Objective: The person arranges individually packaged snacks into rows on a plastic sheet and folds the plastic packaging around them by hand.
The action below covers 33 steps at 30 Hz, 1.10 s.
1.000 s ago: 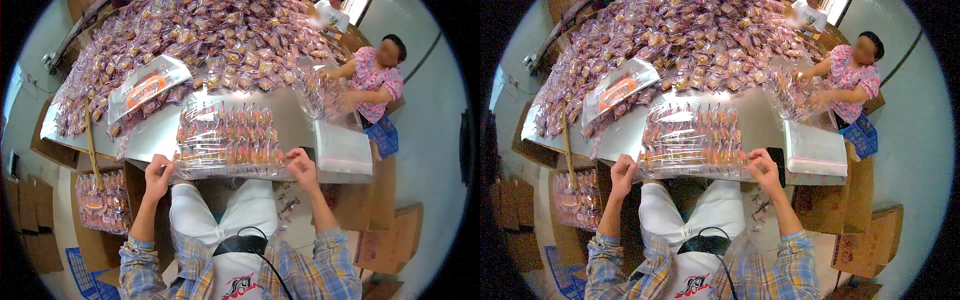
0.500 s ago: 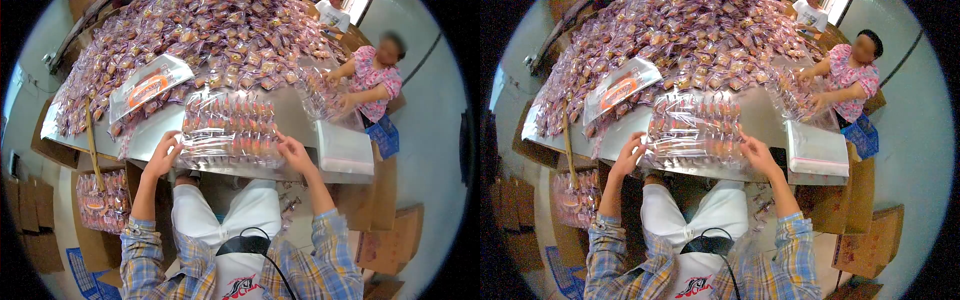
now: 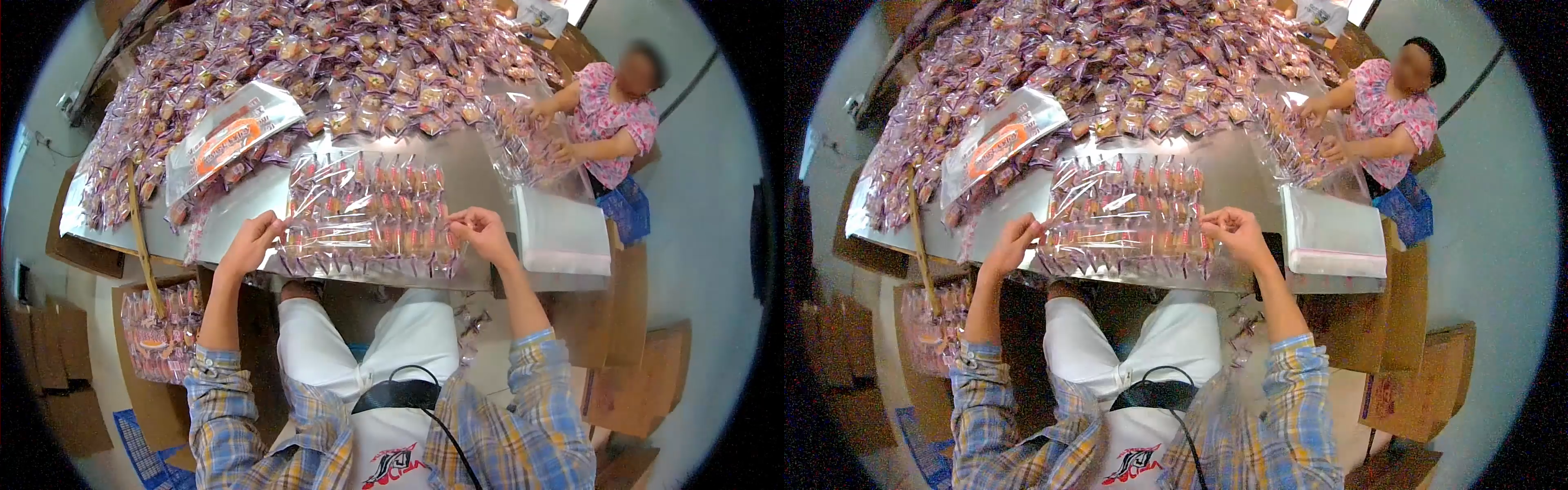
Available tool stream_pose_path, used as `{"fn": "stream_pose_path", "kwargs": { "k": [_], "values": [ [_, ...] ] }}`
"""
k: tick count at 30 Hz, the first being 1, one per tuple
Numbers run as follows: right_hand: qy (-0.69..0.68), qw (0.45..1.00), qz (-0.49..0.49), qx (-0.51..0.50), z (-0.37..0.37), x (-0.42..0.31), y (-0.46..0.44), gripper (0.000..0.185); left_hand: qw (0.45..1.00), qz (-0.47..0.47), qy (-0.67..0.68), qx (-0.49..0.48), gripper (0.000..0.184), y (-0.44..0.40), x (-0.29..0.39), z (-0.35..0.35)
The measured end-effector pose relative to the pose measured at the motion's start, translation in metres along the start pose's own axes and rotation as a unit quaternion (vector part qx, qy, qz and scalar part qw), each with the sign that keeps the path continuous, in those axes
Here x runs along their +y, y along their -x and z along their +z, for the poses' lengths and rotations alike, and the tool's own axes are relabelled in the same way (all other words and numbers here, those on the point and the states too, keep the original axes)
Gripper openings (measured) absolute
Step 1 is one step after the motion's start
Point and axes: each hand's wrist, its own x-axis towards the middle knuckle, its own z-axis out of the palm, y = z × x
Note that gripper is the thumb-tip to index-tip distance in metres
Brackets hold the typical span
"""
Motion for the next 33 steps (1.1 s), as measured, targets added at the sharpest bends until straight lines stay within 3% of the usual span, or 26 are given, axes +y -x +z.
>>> {"fn": "stream_pose_path", "kwargs": {
  "k": [2,6,9,12,15,17,19,21,27,33],
  "values": [
    [-0.027,0.999,-0.034,0.008,0.001,-0.009,0.010,0.032,1.000,-0.012,0.005,0.002,0.038,-0.001,-0.007,0.000],
    [-0.008,0.998,0.016,-0.063,-0.010,-0.009,0.016,0.030,1.000,-0.011,0.009,0.008,0.038,0.000,-0.017,0.001],
    [-0.005,0.993,-0.014,-0.121,-0.017,-0.004,0.011,0.030,0.999,-0.030,-0.008,0.018,0.040,0.004,0.004,0.004],
    [0.057,0.992,0.104,-0.031,-0.011,-0.017,0.014,0.029,1.000,-0.017,0.001,0.020,0.041,0.001,-0.020,0.002],
    [0.056,0.994,0.097,0.002,0.004,-0.006,0.006,0.031,0.999,-0.032,0.005,0.032,0.041,0.007,-0.006,0.007],
    [0.133,0.989,0.012,0.063,0.014,0.011,0.006,0.033,0.999,-0.030,-0.008,0.029,0.042,0.006,-0.005,0.008],
    [0.187,0.977,-0.006,0.100,0.017,0.018,0.005,0.035,0.998,-0.052,-0.012,0.039,0.042,0.004,0.003,0.009],
    [0.220,0.968,0.049,0.110,0.024,-0.007,0.004,0.035,0.993,-0.104,-0.004,0.058,0.041,0.005,0.018,0.015],
    [0.259,0.959,0.028,0.115,0.028,-0.021,-0.007,0.030,0.991,-0.096,0.013,0.088,0.039,-0.004,0.008,0.020],
    [0.285,0.945,0.009,0.160,0.023,0.025,-0.012,0.028,0.984,-0.121,-0.052,0.121,0.037,-0.006,0.009,0.023]
  ]
}}
